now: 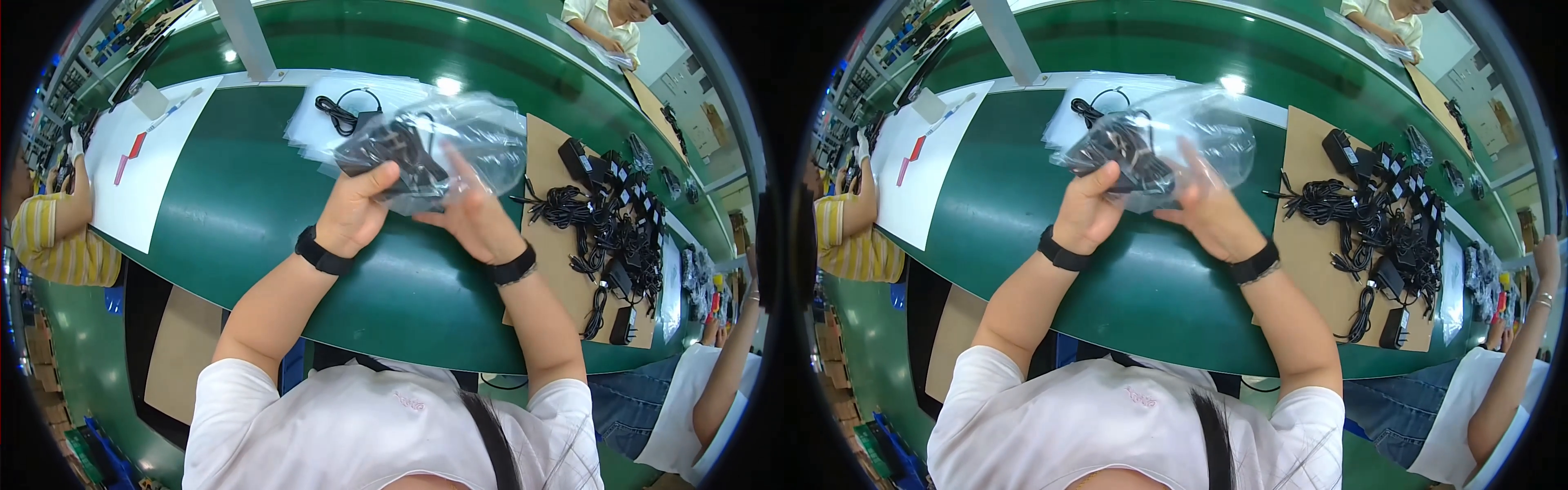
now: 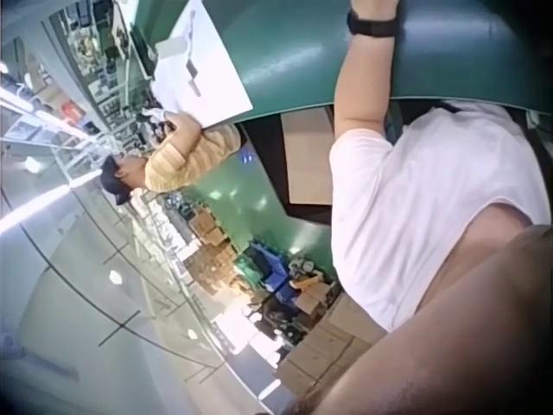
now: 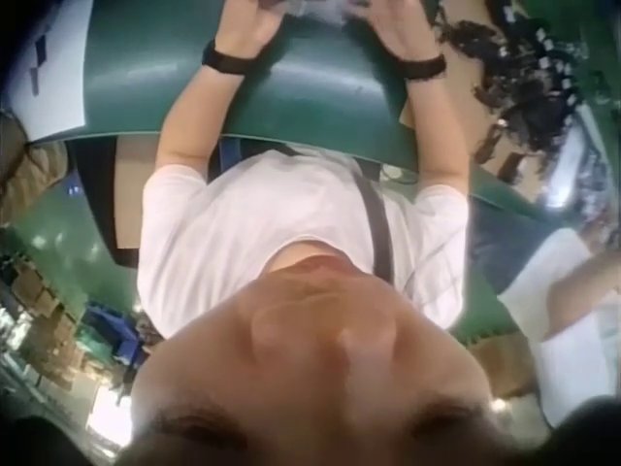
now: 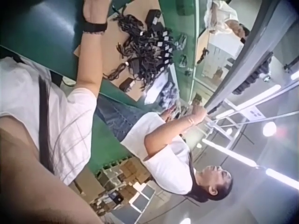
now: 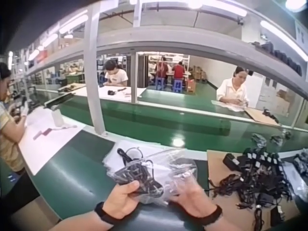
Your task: The person packages power adapters by hand, picking up an adapter and its cord, wrapping the cord around the adapter, and sliding them into a plastic bag. This process is repeated multiple times, occasionally moving a cardboard sheet to reach more items.
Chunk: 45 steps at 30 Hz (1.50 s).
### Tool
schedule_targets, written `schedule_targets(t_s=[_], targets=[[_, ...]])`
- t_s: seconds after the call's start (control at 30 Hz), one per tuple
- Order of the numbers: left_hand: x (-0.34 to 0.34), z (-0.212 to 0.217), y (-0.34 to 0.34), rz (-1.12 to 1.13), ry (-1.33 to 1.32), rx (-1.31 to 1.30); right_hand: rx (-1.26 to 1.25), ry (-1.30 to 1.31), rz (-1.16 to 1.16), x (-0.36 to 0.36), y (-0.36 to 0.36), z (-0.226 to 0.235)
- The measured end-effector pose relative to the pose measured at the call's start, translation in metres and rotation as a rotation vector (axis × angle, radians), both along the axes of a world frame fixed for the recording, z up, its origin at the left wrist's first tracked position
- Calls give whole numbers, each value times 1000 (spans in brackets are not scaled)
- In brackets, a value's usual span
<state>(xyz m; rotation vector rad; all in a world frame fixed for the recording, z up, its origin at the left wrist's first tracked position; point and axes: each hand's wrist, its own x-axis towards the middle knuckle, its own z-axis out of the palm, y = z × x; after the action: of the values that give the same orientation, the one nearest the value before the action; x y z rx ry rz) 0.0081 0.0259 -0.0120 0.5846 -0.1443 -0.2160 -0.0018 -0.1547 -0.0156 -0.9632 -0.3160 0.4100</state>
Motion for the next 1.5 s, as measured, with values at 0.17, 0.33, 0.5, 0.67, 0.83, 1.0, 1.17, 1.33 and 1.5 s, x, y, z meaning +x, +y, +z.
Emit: schedule_targets(t_s=[0.17,0.33,0.5,0.67,0.83,1.0,1.17,1.33,1.5], targets=[[-16,4,-16,-56,-32,350,-7,181,-170,-7,12,10],[-9,8,-12,175,-150,567,-655,-302,-630,-5,4,11],[-15,1,-21,212,-196,735,-874,-960,-764,-19,22,7],[-15,-4,-18,273,-210,666,-502,-426,-583,-11,19,-5],[-6,3,-7,54,22,425,-306,214,-252,-1,8,18],[-8,14,-12,-26,127,622,-525,-221,-494,-11,10,1],[-6,-4,-10,174,13,647,-513,-460,-537,-11,17,-4],[-3,0,-9,261,45,602,-189,34,-368,-6,16,7],[2,-10,-3,310,7,799,-161,267,-134,-3,8,28]])
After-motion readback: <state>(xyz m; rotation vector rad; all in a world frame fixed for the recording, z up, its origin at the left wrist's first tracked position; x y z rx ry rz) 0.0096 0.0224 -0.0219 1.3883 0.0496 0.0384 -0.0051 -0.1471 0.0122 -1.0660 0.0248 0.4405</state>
